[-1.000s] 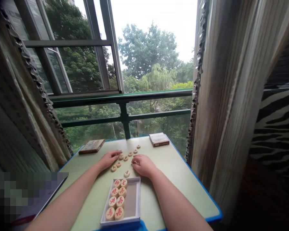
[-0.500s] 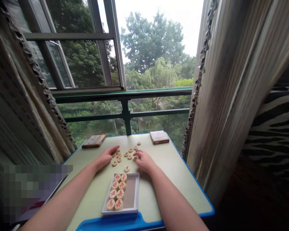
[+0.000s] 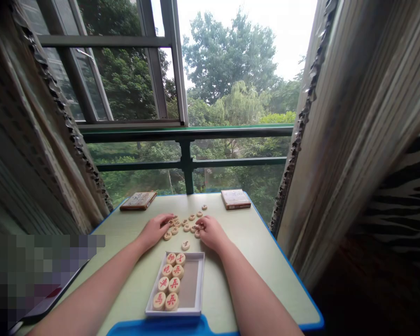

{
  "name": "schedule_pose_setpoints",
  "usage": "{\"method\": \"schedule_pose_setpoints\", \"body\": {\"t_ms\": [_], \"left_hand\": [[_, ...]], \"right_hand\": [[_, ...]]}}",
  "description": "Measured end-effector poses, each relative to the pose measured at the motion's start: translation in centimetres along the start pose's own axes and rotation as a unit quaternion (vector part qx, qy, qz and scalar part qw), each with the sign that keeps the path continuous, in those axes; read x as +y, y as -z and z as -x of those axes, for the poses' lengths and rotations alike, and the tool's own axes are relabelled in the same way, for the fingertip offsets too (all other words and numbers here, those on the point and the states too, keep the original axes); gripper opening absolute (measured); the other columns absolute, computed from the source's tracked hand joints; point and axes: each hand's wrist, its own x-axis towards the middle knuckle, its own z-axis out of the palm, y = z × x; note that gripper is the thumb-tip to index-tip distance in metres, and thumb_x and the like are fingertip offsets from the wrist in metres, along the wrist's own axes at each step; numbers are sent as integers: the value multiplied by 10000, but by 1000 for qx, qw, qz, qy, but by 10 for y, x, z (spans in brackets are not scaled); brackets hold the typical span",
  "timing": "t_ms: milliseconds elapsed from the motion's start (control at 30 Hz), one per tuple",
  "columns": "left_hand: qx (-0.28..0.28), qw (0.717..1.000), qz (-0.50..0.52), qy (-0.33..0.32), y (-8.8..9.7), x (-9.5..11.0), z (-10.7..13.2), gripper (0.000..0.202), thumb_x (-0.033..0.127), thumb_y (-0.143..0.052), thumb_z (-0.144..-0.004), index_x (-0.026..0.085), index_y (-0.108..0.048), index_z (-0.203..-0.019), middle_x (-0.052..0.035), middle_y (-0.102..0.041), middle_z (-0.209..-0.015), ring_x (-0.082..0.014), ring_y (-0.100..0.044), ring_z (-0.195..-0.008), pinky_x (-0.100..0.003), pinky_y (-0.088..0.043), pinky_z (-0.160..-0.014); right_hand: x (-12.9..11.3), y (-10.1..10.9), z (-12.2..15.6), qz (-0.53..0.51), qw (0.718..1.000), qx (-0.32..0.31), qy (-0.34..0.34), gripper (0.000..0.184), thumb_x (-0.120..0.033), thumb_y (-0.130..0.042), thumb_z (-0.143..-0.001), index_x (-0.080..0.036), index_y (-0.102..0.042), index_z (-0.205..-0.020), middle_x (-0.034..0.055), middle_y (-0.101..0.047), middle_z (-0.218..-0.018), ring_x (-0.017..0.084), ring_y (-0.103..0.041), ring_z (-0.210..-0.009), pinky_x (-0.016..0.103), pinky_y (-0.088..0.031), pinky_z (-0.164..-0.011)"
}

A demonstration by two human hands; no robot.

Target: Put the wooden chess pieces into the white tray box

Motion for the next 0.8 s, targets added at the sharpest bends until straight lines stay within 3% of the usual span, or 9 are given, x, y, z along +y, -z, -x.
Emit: {"method": "schedule_pose_setpoints", "body": {"t_ms": [200,333,433,567,733,800], "left_hand": [[-63,996,-49,-40,-5,16,-1,464,431,-434,-843,199,-572,-1221,-64,-493,-1346,-261,-315,-1324,-436,-233,-1098],[-122,990,-67,-37,-9,25,-3,420,454,-332,-888,290,-619,-1147,-13,-561,-1278,-268,-293,-1336,-535,-111,-1096],[-114,991,-61,-43,-7,24,-3,398,402,-346,-886,259,-646,-1106,-38,-595,-1236,-246,-333,-1319,-490,-154,-1101],[-64,997,-38,-22,-4,19,1,437,336,-355,-871,193,-579,-1217,-85,-521,-1317,-218,-319,-1329,-370,-279,-1072],[-110,991,-58,-43,-6,19,5,399,408,-340,-885,281,-642,-1114,-16,-593,-1238,-252,-283,-1343,-493,-138,-1105],[-118,991,-56,-43,-7,20,5,413,400,-318,-895,265,-633,-1126,-27,-581,-1255,-243,-306,-1332,-477,-157,-1104]], "right_hand": [[-8,-3,1,-44,998,-17,31,334,-7,-459,-663,-196,-716,-759,42,-689,-952,172,-607,-930,290,-446,-892],[-12,-5,1,-41,998,-9,38,334,-3,-461,-668,-199,-717,-756,38,-695,-935,170,-609,-925,282,-450,-883],[-11,-3,0,-16,999,10,33,313,-16,-467,-682,-203,-711,-744,40,-686,-964,171,-593,-945,274,-439,-873],[-8,2,-1,88,996,30,-4,255,-87,-492,-714,-214,-707,-767,44,-679,-935,205,-564,-931,332,-390,-872],[-7,4,-1,144,989,23,-38,240,-162,-489,-748,-240,-699,-834,49,-653,-994,224,-537,-959,364,-343,-863],[-8,4,0,145,989,16,-35,238,-178,-484,-758,-238,-701,-835,53,-651,-981,222,-536,-949,356,-348,-853]]}}
